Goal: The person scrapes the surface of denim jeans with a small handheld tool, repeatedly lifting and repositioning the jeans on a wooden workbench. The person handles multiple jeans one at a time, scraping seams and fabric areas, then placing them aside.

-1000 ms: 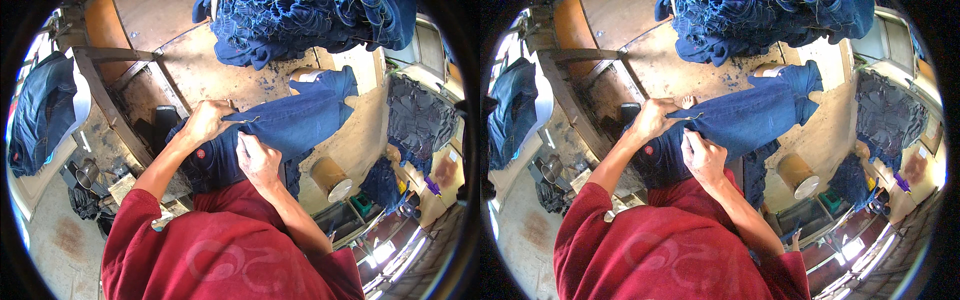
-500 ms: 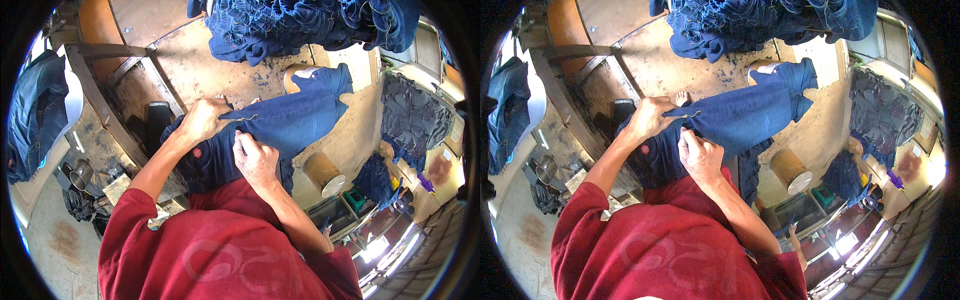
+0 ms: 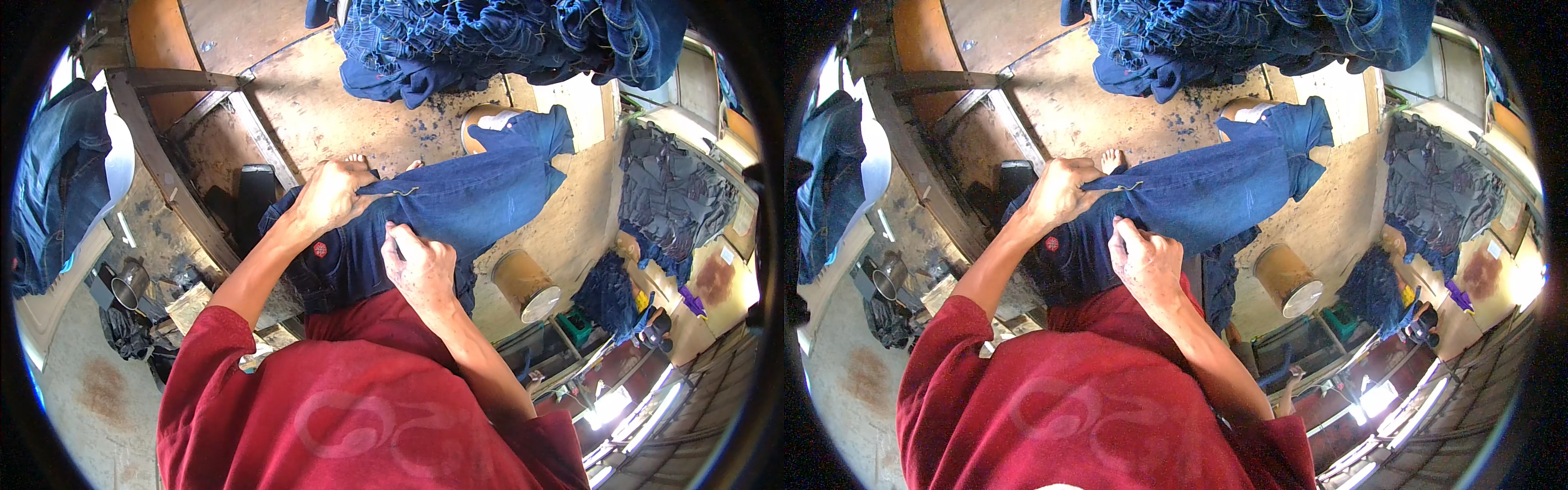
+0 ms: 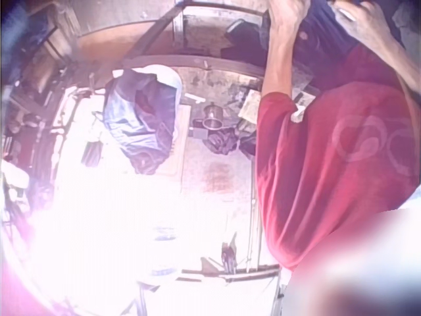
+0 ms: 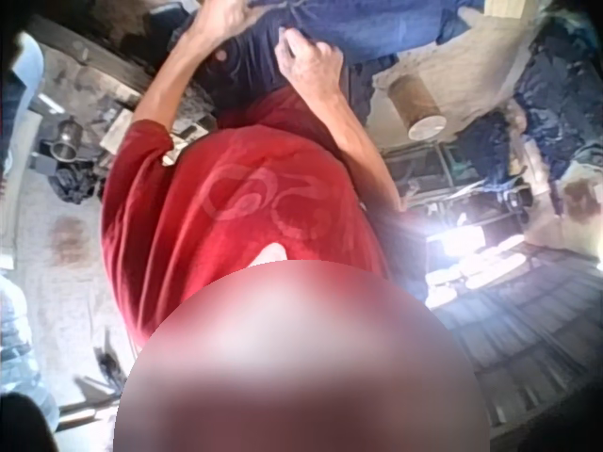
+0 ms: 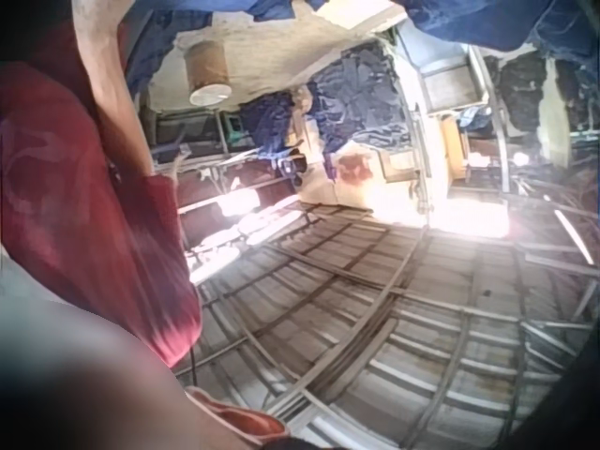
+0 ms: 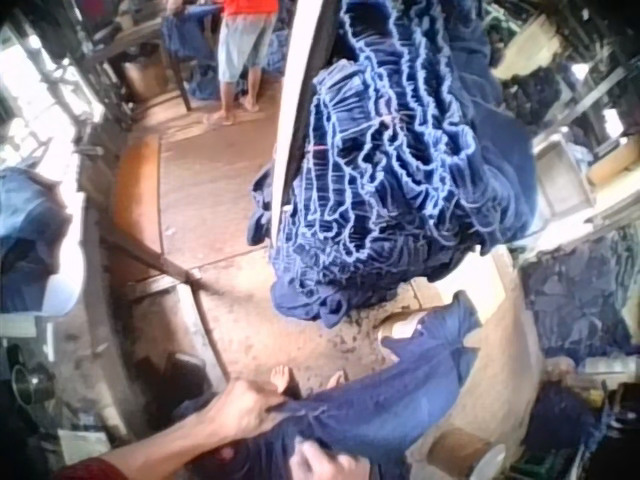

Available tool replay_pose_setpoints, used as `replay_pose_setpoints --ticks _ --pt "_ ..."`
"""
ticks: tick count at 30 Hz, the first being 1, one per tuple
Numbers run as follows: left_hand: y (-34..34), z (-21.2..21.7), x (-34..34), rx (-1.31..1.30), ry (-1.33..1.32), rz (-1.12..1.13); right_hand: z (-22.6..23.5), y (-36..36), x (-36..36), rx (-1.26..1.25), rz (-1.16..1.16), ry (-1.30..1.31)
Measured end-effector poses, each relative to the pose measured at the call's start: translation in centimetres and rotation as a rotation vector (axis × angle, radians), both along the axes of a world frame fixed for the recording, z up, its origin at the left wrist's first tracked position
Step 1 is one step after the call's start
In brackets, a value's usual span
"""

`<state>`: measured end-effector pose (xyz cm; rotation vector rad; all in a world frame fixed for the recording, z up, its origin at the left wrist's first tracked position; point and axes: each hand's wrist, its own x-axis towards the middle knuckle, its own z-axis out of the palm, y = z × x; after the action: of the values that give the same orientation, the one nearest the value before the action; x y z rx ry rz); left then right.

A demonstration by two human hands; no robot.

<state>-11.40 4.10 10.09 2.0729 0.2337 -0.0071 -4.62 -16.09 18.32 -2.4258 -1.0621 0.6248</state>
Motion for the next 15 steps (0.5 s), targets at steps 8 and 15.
replay_pose_setpoints --ticks 8,15 --pt "-0.04 -0.05 0.01 0.014 0.010 0.004 -0.25 0.14 0.17 0.041 -0.019 -0.028" --pt "-0.15 -0.14 0.02 0.021 0.001 0.017 -0.35 0.20 0.16 0.170 -0.115 0.004"
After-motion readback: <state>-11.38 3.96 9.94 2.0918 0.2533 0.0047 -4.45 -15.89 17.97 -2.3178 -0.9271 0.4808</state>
